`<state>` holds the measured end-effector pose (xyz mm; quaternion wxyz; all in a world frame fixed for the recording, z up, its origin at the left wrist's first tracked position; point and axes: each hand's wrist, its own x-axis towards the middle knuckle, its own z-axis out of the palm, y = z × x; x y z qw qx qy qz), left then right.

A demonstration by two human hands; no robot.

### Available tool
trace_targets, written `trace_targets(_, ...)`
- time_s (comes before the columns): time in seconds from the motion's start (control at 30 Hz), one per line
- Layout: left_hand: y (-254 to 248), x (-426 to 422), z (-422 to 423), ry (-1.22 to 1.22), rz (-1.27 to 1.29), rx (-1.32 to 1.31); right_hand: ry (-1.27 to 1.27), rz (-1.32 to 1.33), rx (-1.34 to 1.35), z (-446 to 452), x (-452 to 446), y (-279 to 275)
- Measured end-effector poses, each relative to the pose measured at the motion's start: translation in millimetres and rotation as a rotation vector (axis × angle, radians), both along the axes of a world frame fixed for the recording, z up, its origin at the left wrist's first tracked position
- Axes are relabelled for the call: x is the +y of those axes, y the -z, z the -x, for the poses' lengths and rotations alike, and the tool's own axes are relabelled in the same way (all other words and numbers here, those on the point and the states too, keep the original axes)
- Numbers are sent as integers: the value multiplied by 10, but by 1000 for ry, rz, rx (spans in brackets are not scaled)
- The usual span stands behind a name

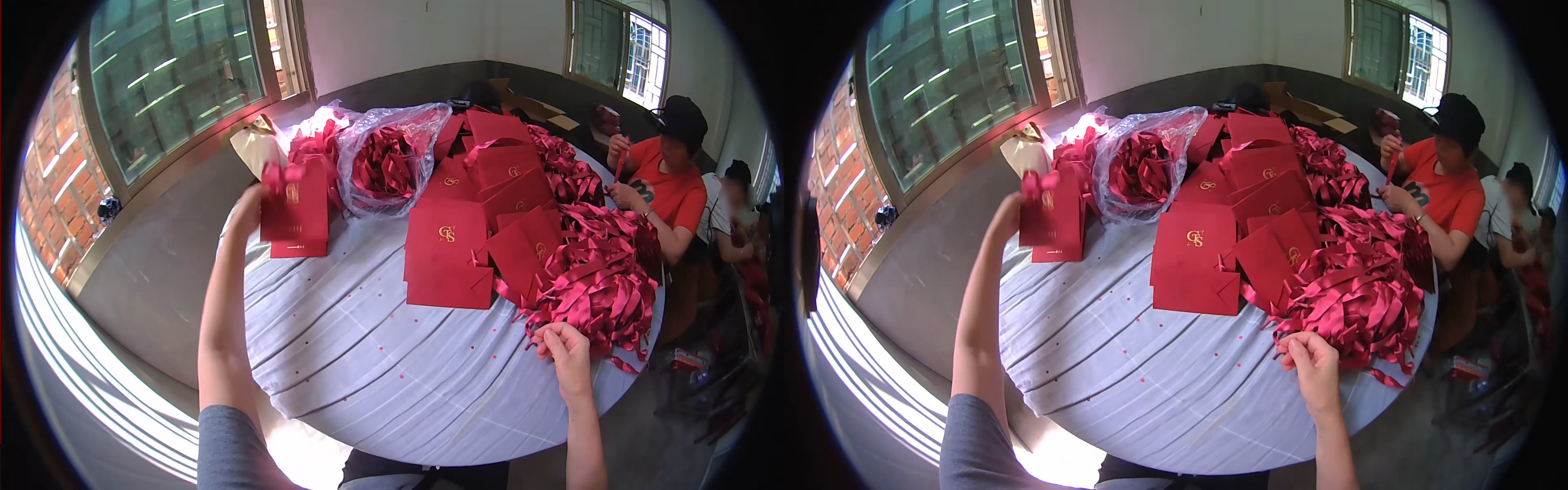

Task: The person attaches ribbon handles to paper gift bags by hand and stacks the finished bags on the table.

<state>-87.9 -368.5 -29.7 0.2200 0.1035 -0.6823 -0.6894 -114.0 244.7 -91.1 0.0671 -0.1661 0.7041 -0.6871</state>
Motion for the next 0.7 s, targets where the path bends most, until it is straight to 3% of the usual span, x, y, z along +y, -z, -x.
trace_targets(0.03,204,-24,-56,-125,319,-45,2,-6,4,-9,-9,0)
trace_targets(0.07,416,-35,-48,-413,512,-336,2,-4,5,-14,-10,3)
trace_targets(0.13,1070,-316,9,-514,506,-231,3,-12,-4,-11,-7,3)
trace_targets(0.23,1296,-324,98,-650,496,-123,0,-15,-5,-2,-3,29)
trace_targets(0.3,1273,-308,89,-659,540,-197,-2,-18,0,-3,4,37)
trace_targets(0.4,1122,-56,75,-685,419,-96,-6,-17,8,4,1,33)
trace_targets(0.47,1056,37,88,-778,534,-14,-3,-14,10,-1,1,36)
trace_targets(0.6,1089,-61,225,-912,669,-91,-5,-5,-3,-5,2,31)
trace_targets(0.63,1086,-113,235,-871,655,-88,-2,-6,-8,-4,4,31)
trace_targets(0.7,1029,-218,225,-643,347,-132,0,0,-1,-1,15,44)
